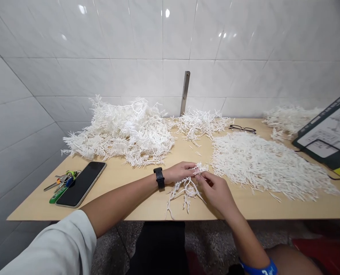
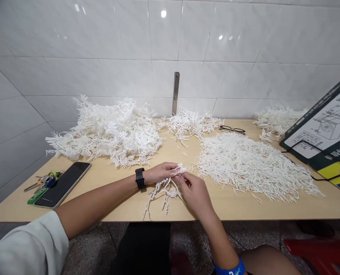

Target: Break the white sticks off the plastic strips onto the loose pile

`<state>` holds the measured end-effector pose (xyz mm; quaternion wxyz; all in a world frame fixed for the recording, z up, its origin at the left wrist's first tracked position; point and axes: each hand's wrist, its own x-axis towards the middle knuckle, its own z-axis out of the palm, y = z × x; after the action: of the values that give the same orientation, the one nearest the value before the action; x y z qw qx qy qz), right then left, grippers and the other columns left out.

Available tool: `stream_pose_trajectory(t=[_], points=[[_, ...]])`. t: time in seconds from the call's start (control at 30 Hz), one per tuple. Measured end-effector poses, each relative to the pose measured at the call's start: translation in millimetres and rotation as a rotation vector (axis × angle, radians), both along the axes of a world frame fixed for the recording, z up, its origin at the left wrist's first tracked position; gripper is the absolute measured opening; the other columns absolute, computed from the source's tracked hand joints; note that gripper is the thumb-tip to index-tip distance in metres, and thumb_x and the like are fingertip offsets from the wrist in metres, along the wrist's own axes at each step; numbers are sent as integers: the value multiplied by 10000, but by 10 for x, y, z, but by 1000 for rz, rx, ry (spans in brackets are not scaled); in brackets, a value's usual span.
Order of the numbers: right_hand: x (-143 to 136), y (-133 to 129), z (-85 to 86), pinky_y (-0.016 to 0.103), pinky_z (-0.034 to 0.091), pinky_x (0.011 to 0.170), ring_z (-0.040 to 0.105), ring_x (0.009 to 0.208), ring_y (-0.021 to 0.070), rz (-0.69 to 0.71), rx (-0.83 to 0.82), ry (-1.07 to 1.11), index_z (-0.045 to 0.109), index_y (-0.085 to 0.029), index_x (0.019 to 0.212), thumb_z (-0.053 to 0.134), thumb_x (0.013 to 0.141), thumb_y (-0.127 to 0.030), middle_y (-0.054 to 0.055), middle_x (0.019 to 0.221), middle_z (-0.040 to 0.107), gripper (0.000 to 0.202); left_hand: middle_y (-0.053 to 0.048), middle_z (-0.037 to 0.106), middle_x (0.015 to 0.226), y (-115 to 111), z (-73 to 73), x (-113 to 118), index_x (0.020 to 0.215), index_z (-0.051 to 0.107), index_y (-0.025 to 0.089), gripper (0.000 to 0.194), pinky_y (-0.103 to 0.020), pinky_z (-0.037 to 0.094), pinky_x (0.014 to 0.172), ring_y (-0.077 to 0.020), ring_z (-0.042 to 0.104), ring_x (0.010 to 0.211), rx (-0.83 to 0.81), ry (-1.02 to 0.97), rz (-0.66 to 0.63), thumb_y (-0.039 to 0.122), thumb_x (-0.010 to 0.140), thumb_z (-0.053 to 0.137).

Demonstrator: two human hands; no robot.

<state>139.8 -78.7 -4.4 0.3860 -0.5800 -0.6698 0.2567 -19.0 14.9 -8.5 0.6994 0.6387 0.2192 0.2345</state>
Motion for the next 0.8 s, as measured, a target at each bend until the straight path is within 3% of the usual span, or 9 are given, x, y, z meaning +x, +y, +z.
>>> stream_pose_trajectory(t=[0.13,0.33,0.43,0.5,0.57,0.67,0.73,0.8], points=[[-37,-23,-71,253,326,540,408,563,134,-29,10,147,487,-205,629,501,910,-502,-32,571,437,409,-20,592,769,-14,-2,0,783,599,125,474,-277,411,752,-131,533,749,-17,2,40,586,744,702],[-256,-233,-120,251,257,488,333,501,114,-123,37,149,393,-219,609,477,919,-440,-51,534,337,390,6,549,720,-24,-24,36,765,575,125,437,-240,387,647,-90,497,651,-20,-14,106,530,731,733],[-429,-427,-121,247,253,476,330,487,109,-33,38,141,375,-219,596,446,939,-400,-52,527,323,394,52,465,620,37,-8,32,776,521,154,435,-215,312,517,-59,420,513,-136,-11,272,518,706,749],[-423,-492,-97,243,290,489,379,494,112,14,50,111,429,-212,618,425,954,-377,-41,535,385,374,68,431,594,71,15,16,786,497,166,451,-208,276,483,-50,384,470,-210,-11,285,514,681,764],[-253,-445,-49,248,357,533,481,546,135,-52,70,56,536,-198,694,414,959,-365,-7,593,522,336,61,448,611,81,36,-1,784,509,156,469,-207,283,490,-50,390,484,-224,-16,207,514,652,784],[205,-202,37,311,432,640,604,708,218,-320,95,-197,670,-167,945,408,940,-311,88,819,692,298,32,493,651,68,47,-17,746,556,127,472,-206,306,544,-55,412,557,-147,-28,152,515,633,798],[469,-37,80,375,447,705,627,836,286,-426,79,-395,621,-115,1219,372,915,-228,162,996,704,409,14,518,671,68,38,-27,741,597,111,464,-207,303,566,-60,419,592,-104,-18,153,515,632,799],[579,54,107,412,455,762,619,940,317,-453,113,-455,499,-74,1379,350,904,-195,200,1110,676,512,11,518,663,78,24,-41,778,636,105,468,-212,286,549,-64,416,580,-110,8,135,520,632,795]])
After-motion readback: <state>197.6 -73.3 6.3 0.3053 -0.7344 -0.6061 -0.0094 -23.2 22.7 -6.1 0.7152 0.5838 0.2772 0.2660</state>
